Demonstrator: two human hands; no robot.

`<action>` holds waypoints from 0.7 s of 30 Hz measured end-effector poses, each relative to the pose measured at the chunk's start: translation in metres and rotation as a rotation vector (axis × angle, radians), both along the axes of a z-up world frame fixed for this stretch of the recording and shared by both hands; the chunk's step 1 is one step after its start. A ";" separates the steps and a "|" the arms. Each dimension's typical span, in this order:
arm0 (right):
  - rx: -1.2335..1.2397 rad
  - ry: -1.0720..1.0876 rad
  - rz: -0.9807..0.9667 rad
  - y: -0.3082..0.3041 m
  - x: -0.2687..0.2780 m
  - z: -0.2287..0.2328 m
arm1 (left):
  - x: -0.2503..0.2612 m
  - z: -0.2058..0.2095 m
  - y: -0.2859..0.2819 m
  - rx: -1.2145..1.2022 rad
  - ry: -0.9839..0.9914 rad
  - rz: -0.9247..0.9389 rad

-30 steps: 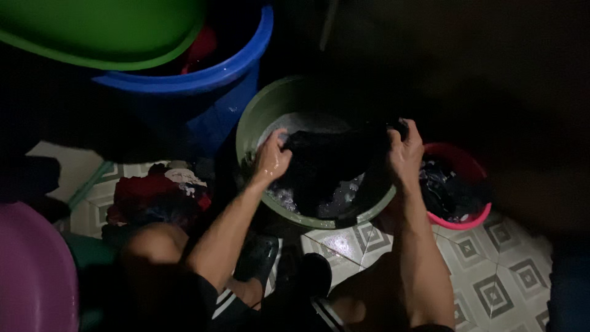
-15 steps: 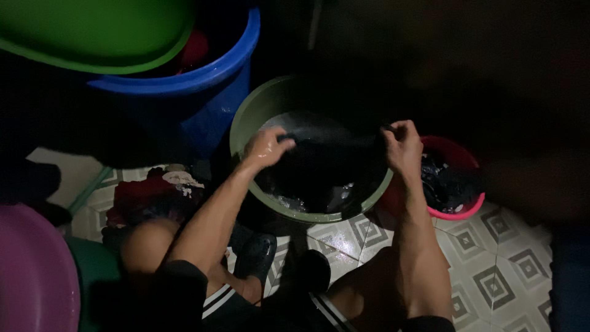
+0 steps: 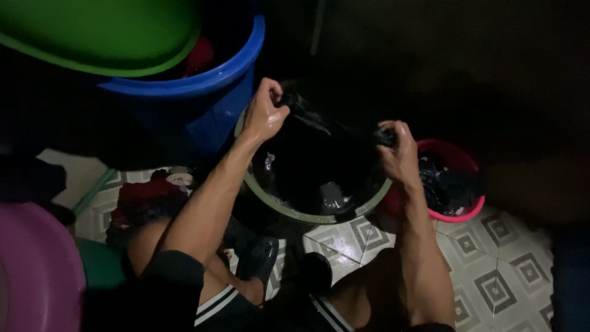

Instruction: The person washes dark clothing by hand in a green basin filled with soapy water, scrubbing the fabric between their hands, and then transfers the items to a basket.

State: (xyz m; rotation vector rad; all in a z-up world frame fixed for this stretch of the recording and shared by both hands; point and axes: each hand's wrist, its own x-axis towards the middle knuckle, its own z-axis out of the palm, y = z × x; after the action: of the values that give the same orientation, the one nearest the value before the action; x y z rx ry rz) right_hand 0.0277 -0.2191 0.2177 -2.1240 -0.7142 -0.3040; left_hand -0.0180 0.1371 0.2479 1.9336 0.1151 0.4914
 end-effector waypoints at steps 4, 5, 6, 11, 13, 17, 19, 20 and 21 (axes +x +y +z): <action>0.233 -0.220 0.185 0.063 -0.009 0.017 | 0.032 -0.009 -0.033 -0.137 -0.440 -0.239; 0.283 -0.206 0.235 0.079 -0.010 0.018 | 0.038 -0.010 -0.050 -0.134 -0.465 -0.250; 0.334 -0.193 0.284 0.091 -0.009 0.017 | 0.040 -0.010 -0.067 -0.130 -0.490 -0.263; 0.107 0.360 0.063 0.103 0.015 -0.007 | 0.008 -0.010 -0.079 -0.265 -0.390 -0.387; 0.321 0.251 0.140 0.106 0.015 -0.008 | -0.012 -0.025 -0.070 -0.189 -0.426 -0.369; 0.683 0.477 0.097 0.119 0.004 0.004 | -0.032 -0.073 -0.090 0.219 -0.042 -0.268; 0.736 0.408 0.100 0.127 0.002 0.004 | -0.026 -0.089 -0.110 0.202 0.096 -0.294; 0.750 0.384 0.086 0.124 0.002 0.007 | -0.023 -0.094 -0.117 0.195 0.167 -0.310; 0.764 0.359 0.073 0.121 0.001 0.011 | -0.023 -0.098 -0.121 0.085 0.207 -0.295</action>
State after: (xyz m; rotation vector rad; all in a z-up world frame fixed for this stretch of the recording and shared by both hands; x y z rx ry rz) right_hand 0.0291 -0.0984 0.2286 -1.3683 -0.3729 -0.1168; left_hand -0.0409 0.0157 0.1494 2.0379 -0.0595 0.1016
